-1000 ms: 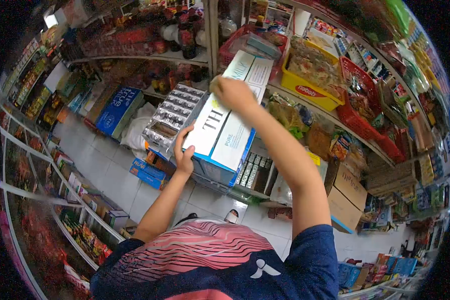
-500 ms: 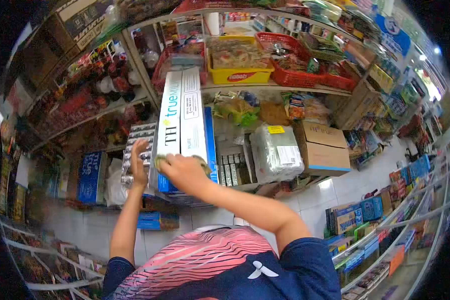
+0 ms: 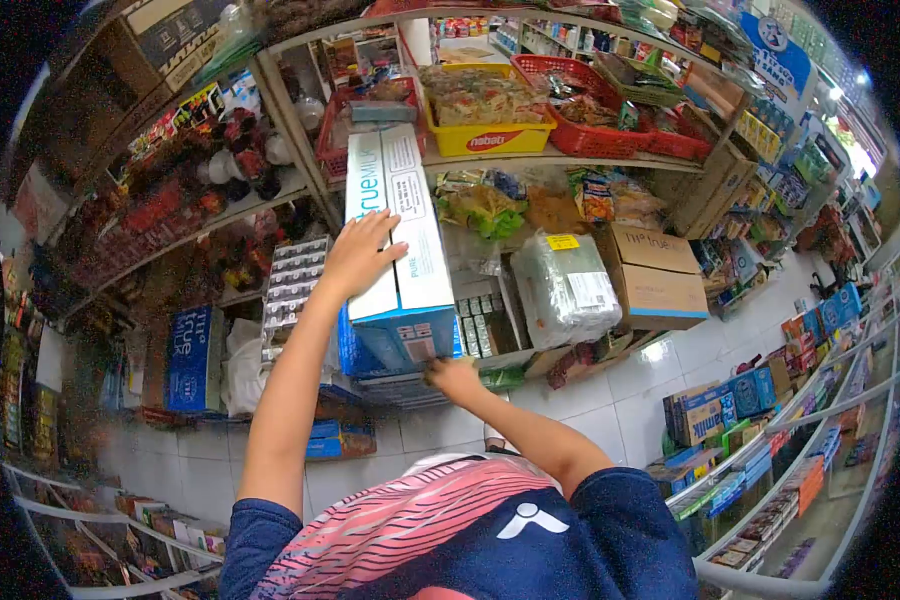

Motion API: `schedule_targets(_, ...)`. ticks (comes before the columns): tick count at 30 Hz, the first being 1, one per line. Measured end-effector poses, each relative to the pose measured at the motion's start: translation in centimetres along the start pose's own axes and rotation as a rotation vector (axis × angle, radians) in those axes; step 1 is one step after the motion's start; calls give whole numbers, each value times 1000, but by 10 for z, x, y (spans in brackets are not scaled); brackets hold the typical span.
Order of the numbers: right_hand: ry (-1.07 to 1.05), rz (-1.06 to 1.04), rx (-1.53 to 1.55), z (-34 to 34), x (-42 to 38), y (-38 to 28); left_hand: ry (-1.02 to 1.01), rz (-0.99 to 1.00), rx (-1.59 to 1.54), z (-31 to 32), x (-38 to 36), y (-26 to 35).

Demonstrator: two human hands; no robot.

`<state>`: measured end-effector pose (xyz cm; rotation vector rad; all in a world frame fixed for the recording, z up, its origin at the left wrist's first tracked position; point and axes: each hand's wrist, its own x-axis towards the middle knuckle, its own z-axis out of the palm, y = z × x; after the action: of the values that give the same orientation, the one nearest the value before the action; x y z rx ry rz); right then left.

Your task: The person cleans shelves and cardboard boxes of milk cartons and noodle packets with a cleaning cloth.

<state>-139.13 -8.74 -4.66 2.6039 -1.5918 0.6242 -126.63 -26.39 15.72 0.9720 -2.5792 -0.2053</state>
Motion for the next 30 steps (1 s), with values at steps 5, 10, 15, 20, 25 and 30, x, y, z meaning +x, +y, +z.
schedule_targets(5, 246, 127, 174, -86, 22, -23, 24, -25, -43, 3, 1, -1)
schedule_targets(10, 657, 3, 220, -143, 65, -28, 15, -63, -37, 2, 1, 4)
schedule_targets(15, 207, 55, 293, -66, 20, -10, 33, -36, -1, 4, -1, 1)
schedule_targets(20, 542, 485, 615, -95, -5, -2, -13, -28, 14, 1, 1, 1)
schedule_targets(25, 861, 685, 1034, -148, 51, 4, -1, -45, -4, 3, 0, 1)
schedule_targets(30, 1133, 568, 1168, -117, 90, 3, -1, -54, 15, 1, 1, 5)
